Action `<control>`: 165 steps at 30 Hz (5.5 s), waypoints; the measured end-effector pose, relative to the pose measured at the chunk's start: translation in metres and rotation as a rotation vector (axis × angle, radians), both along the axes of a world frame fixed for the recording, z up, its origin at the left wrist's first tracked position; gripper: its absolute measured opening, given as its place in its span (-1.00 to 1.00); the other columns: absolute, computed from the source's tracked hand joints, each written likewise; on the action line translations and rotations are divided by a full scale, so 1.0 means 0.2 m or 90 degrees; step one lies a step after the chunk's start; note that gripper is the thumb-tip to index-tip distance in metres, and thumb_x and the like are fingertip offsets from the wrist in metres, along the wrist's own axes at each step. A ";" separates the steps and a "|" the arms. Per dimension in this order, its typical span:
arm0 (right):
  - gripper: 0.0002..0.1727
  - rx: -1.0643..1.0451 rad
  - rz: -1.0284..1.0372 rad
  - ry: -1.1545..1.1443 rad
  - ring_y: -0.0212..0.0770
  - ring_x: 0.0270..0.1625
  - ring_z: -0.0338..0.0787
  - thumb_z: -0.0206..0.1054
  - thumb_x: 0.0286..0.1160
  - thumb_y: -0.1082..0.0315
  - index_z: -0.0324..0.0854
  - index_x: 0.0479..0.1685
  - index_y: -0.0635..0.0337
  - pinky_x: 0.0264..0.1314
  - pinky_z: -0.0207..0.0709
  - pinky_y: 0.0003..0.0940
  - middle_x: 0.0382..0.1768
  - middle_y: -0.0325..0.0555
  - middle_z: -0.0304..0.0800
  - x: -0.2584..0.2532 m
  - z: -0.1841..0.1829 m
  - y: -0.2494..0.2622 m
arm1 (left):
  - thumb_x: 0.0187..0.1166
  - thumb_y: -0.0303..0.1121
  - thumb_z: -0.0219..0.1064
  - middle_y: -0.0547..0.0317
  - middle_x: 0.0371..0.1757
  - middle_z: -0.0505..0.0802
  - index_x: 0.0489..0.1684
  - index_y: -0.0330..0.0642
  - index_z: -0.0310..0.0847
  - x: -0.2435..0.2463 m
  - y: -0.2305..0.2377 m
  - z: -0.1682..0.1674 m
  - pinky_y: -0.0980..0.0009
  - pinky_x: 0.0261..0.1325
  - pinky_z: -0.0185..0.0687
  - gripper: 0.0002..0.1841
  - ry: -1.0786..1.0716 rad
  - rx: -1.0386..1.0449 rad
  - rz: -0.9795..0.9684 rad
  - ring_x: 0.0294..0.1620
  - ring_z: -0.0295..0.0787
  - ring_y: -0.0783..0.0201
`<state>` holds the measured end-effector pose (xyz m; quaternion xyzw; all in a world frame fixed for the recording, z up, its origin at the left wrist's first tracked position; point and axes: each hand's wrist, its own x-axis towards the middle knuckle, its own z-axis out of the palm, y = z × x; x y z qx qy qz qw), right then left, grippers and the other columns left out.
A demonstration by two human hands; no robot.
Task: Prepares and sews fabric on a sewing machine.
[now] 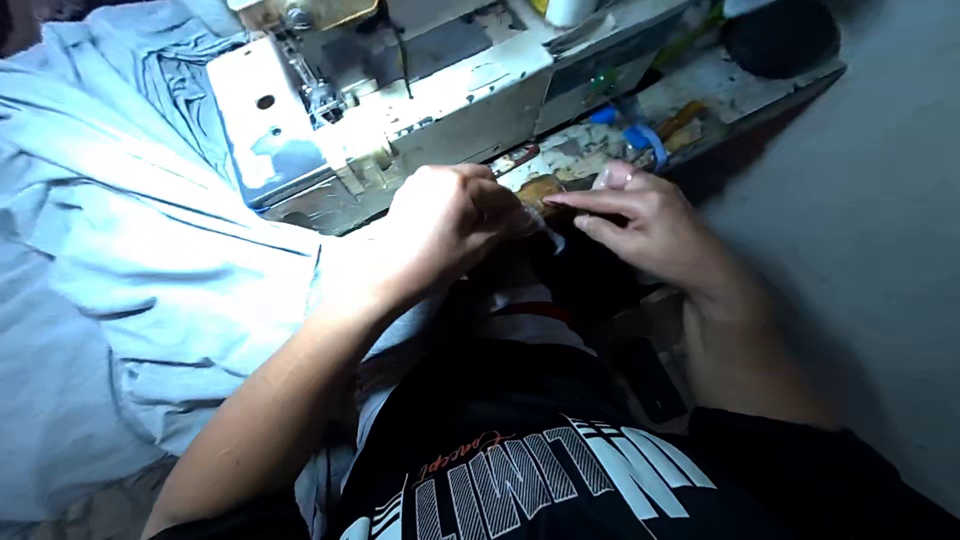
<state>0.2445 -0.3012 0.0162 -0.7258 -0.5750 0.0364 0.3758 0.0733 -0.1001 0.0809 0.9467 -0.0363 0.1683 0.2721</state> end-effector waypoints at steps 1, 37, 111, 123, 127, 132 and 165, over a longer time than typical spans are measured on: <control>-0.64 0.075 0.031 0.081 -0.47 -0.25 0.56 0.22 0.57 0.42 0.83 0.23 0.16 -0.23 0.48 -0.61 -0.11 -0.13 0.61 -0.03 -0.03 -0.02 | 0.58 -0.27 0.39 0.20 -0.29 0.87 -0.26 -0.12 0.91 0.04 0.01 0.04 0.35 -0.11 0.65 -0.81 0.022 0.007 -0.010 -0.25 0.79 0.40; -0.80 0.168 0.469 0.625 -0.64 -0.22 0.79 0.28 0.68 0.23 0.82 -0.10 0.03 -0.13 0.71 -0.62 -0.28 -0.53 0.87 -0.36 -0.01 0.40 | 0.60 -0.51 0.32 0.27 -0.25 0.70 -0.14 -0.35 0.79 -0.34 0.13 0.14 0.75 -0.16 0.39 -0.87 -0.139 -0.113 -0.014 -0.24 0.51 0.64; -0.54 0.113 0.267 0.814 -0.48 -0.54 0.78 -0.07 0.73 0.46 0.68 -0.52 0.19 -0.43 0.65 -0.61 -0.48 -0.18 0.90 -0.44 0.07 0.88 | 0.46 0.00 0.41 -0.13 0.14 0.84 0.20 -0.24 0.69 0.01 1.11 -0.10 -0.02 0.33 0.60 -0.48 -0.111 0.195 0.436 0.27 0.76 0.00; -0.57 0.122 0.226 0.688 -0.51 -0.60 0.73 0.00 0.76 0.44 0.67 -0.52 0.22 -0.49 0.63 -0.61 -0.52 -0.21 0.88 -0.45 0.05 0.90 | 0.56 -0.20 0.37 -0.44 0.26 0.76 0.29 -0.47 0.61 0.03 0.87 0.18 -0.33 0.38 0.39 -0.50 0.091 0.129 0.533 0.39 0.65 -0.34; -0.63 0.167 0.219 0.507 -0.56 -0.53 0.71 0.20 0.76 0.28 0.81 -0.42 0.21 -0.43 0.63 -0.64 -0.45 -0.31 0.87 -0.42 0.06 0.75 | 0.60 -0.21 0.33 -0.25 0.20 0.80 0.16 -0.31 0.73 -0.13 0.75 0.24 -0.32 0.29 0.50 -0.64 0.040 0.185 0.498 0.33 0.70 -0.25; -0.61 0.331 0.197 0.327 -0.55 -0.43 0.73 0.36 0.43 0.59 0.68 0.28 0.29 -0.43 0.70 -0.65 0.09 -0.13 0.81 -0.38 0.08 0.73 | 0.52 -0.42 0.25 0.07 0.14 0.86 -0.12 -0.14 0.86 -0.40 0.53 0.08 -0.06 0.52 0.28 -0.78 -0.128 0.155 0.289 0.44 0.60 0.02; -0.77 0.349 0.306 0.162 -0.52 -0.29 0.73 0.42 0.52 0.37 0.75 -0.48 0.31 -0.15 0.62 -0.64 -0.44 -0.18 0.75 -0.58 0.07 0.59 | 0.53 -0.33 0.44 0.05 -0.22 0.87 -0.32 -0.24 0.77 -0.56 0.23 0.18 0.30 0.29 0.46 -0.85 -0.377 0.230 0.187 0.03 0.74 0.23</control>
